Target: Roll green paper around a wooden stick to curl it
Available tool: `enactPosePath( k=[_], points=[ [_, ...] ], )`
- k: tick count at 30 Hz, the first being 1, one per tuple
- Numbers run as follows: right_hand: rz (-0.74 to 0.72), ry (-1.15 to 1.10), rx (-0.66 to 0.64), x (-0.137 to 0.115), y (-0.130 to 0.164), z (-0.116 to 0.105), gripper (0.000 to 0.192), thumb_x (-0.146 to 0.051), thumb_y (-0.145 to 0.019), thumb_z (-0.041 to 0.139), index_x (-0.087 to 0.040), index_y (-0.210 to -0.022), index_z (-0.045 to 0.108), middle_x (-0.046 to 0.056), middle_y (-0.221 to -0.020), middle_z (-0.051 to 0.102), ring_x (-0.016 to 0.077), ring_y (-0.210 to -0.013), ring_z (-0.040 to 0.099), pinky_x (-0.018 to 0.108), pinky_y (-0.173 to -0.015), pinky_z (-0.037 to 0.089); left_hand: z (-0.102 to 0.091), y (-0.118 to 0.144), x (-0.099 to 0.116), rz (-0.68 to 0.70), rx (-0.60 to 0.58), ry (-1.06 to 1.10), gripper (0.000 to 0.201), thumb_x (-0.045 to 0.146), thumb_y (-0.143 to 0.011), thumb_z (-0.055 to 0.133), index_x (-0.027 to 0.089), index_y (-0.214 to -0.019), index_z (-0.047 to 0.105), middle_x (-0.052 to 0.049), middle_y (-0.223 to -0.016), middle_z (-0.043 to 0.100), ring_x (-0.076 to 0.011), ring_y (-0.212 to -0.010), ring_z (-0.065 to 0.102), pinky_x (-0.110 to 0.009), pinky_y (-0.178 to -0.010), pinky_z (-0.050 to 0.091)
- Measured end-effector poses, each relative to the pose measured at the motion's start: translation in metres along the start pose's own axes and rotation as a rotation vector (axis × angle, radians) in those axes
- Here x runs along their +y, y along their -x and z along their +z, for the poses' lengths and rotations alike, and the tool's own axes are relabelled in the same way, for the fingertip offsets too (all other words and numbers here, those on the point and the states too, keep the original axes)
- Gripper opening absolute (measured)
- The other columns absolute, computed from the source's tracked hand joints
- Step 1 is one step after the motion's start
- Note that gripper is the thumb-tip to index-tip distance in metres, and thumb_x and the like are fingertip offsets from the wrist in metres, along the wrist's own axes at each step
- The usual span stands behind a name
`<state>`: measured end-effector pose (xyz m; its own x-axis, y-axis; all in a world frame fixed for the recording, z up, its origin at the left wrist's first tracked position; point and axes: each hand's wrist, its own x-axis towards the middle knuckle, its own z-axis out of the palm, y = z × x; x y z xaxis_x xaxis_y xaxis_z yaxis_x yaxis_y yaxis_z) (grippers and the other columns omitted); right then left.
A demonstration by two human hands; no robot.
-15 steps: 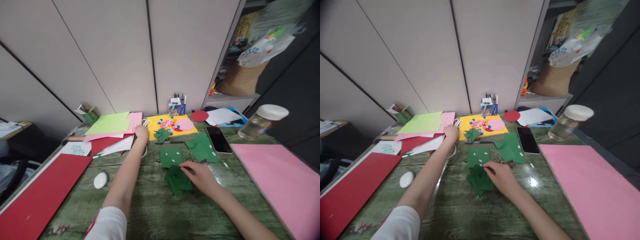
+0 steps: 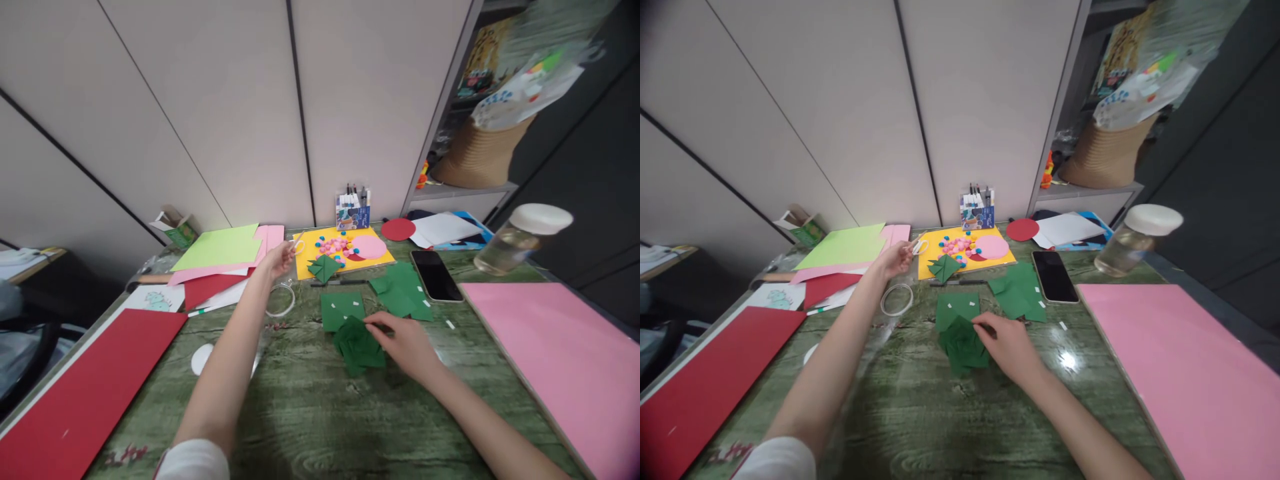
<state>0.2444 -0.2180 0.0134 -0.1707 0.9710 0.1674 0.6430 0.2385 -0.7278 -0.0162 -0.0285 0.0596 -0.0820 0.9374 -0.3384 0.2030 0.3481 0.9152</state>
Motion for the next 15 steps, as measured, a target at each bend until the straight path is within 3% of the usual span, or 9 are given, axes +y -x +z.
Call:
enactPosePath(
  k=[3, 5, 7, 9, 12, 15],
  points=[
    [0.058, -0.047, 0.022, 0.001, -0.001, -0.002, 0.017, -0.028, -0.082, 0.05, -0.025, -0.094, 0.062, -0.001, -0.085, 0.071, 0.0162, -0.076, 0.067, 0.027, -0.068, 0.051, 0.008, 0.052, -0.018, 0.072, -0.026, 0.184, 0.028, 0.034, -0.084, 0.05, 0.01, -0.089, 0.062, -0.009, -0.093, 0.062, -0.0155, -0.082, 0.06, -0.03, -0.073, 0.049],
    [0.09, -0.077, 0.025, 0.0, -0.001, -0.002, 0.018, -0.029, -0.081, 0.051, -0.025, -0.096, 0.06, -0.001, -0.081, 0.071, 0.0158, -0.073, 0.067, 0.027, -0.066, 0.051, 0.021, 0.094, -0.036, 0.138, -0.041, 0.269, 0.023, 0.035, -0.079, 0.054, 0.013, -0.075, 0.062, -0.006, -0.086, 0.064, -0.0131, -0.081, 0.059, -0.024, -0.072, 0.047],
    [0.117, -0.099, 0.025, -0.002, 0.0, 0.0, 0.017, -0.03, -0.08, 0.052, -0.024, -0.094, 0.059, -0.001, -0.078, 0.071, 0.0161, -0.071, 0.067, 0.027, -0.066, 0.051, 0.037, 0.134, -0.053, 0.185, -0.096, 0.313, 0.017, 0.031, -0.073, 0.06, 0.015, -0.069, 0.061, -0.005, -0.093, 0.066, -0.0147, -0.089, 0.059, -0.025, -0.079, 0.046],
    [0.114, -0.106, 0.033, -0.006, 0.003, 0.002, 0.013, -0.029, -0.079, 0.053, -0.024, -0.091, 0.057, -0.001, -0.077, 0.07, 0.017, -0.073, 0.067, 0.028, -0.066, 0.051, 0.052, 0.165, -0.066, 0.268, -0.242, 0.276, 0.015, 0.029, -0.075, 0.059, 0.016, -0.068, 0.061, -0.006, -0.109, 0.064, -0.0184, -0.102, 0.056, -0.029, -0.087, 0.042],
    [0.053, -0.076, 0.046, -0.011, 0.007, 0.007, 0.009, -0.025, -0.079, 0.052, -0.024, -0.088, 0.053, -0.001, -0.08, 0.069, 0.0173, -0.077, 0.068, 0.027, -0.065, 0.05, 0.068, 0.185, -0.078, 0.367, -0.302, 0.033, 0.009, 0.023, -0.075, 0.059, 0.018, -0.068, 0.062, -0.007, -0.111, 0.063, -0.021, -0.108, 0.054, -0.031, -0.092, 0.038],
    [0.035, -0.052, 0.029, -0.016, 0.012, 0.011, 0.006, -0.024, -0.079, 0.052, -0.025, -0.085, 0.05, -0.002, -0.078, 0.069, 0.0161, -0.075, 0.068, 0.025, -0.062, 0.049, 0.075, 0.185, -0.086, 0.44, -0.25, -0.132, 0.008, 0.022, -0.075, 0.058, 0.018, -0.069, 0.061, -0.005, -0.09, 0.066, -0.0185, -0.091, 0.059, -0.029, -0.08, 0.042]
  ],
)
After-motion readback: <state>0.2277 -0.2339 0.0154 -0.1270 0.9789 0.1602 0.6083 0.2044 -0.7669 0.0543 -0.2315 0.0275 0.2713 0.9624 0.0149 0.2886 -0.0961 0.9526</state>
